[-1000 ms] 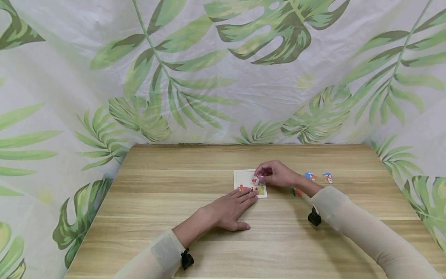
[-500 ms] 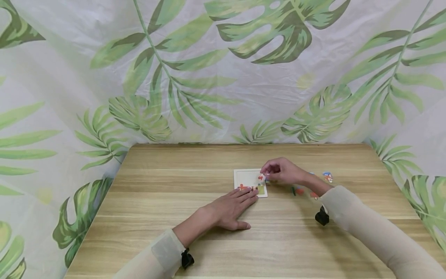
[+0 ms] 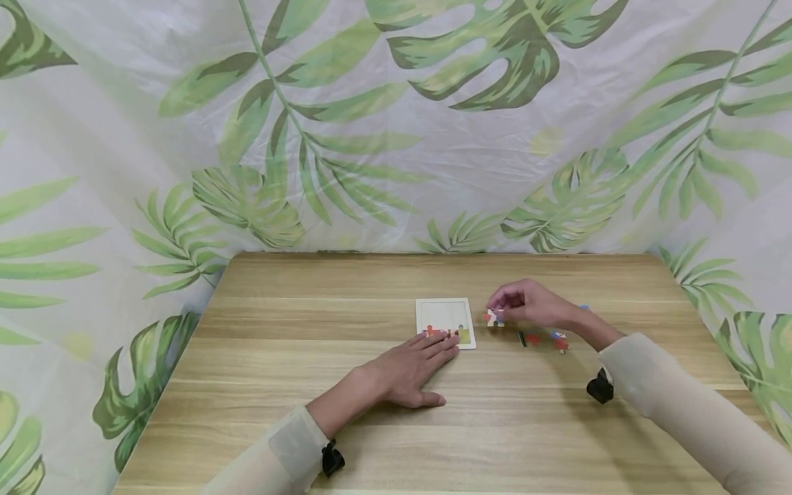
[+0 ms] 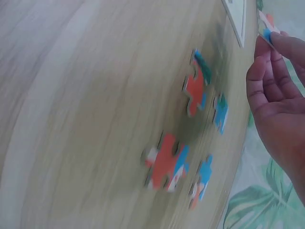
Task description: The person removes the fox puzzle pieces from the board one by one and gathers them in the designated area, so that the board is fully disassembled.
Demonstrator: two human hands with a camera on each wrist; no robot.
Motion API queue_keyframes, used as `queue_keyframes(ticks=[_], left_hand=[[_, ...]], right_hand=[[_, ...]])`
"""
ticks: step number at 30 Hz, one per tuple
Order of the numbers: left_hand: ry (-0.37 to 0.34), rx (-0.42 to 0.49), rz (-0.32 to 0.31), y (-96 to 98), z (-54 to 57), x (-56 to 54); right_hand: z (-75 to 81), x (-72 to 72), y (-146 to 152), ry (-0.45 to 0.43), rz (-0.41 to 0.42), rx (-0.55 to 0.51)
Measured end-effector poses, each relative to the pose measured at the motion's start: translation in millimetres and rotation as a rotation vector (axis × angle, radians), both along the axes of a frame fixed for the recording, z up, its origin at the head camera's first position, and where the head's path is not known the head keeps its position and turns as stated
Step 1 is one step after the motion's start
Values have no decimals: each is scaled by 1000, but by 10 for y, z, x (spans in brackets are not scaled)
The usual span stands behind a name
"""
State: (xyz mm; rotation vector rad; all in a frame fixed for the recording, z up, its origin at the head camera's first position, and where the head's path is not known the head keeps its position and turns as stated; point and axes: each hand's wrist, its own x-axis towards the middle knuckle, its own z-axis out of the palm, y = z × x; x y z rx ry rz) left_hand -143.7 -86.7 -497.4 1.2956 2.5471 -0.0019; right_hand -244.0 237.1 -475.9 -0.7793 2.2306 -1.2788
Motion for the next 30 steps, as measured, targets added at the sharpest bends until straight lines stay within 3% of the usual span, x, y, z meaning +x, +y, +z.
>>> queue_keyframes(ticks=[30], left_hand=[[5, 8, -1, -11, -11, 16]], right_hand=[[118, 241, 894, -1, -112, 58]])
